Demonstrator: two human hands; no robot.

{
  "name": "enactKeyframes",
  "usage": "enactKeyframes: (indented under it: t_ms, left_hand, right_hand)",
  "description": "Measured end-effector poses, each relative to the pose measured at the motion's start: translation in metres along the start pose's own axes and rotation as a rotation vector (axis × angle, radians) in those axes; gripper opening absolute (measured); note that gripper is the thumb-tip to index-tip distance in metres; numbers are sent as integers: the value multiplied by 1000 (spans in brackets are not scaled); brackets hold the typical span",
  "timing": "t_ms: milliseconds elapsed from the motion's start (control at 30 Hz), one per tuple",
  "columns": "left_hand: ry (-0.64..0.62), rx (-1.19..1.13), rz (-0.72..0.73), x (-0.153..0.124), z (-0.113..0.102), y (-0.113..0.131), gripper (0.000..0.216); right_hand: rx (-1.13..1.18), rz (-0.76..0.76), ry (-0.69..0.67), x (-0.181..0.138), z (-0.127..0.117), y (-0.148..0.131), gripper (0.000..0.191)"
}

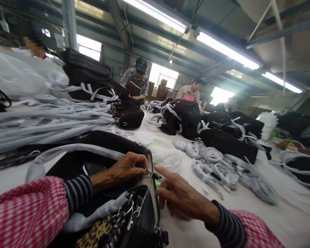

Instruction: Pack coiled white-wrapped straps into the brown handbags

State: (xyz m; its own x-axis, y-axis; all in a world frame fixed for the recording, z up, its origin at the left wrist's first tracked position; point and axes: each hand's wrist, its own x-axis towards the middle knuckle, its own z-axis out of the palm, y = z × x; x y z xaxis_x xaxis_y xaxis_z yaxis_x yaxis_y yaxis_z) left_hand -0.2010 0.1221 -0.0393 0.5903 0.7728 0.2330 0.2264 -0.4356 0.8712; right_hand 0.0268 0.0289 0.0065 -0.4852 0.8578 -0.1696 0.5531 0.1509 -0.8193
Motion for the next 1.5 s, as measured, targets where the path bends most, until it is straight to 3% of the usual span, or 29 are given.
enactKeyframes:
  t_ms: [67,167,333,533,1000,1200,1500]
  left_hand:
    - [-1,-5,4,0,0,1,13]
    - [4,-8,16,-1,0,2,12]
    - [14,-8,41,0,1,3,10]
    - [27,6,73,-2,1,2,14]
    - [7,43,147,-3,2,-3,6]
    - [6,43,144,-3,1,-1,8]
    - [-9,40,70,-2,1,2,15]
  right_hand:
    - [197,72,-62,9,2,3,78]
    - [313,149,-89,15,-2,3,87]
    - [387,236,-227,19,-12,0,83]
    - [379,317,-267,30,-18,2,88]
    - [353,307,-147,30,-13,-11,67]
    - [268,299,-58,39,-10,-12,38]
    - [43,67,185,29,-3,7,11]
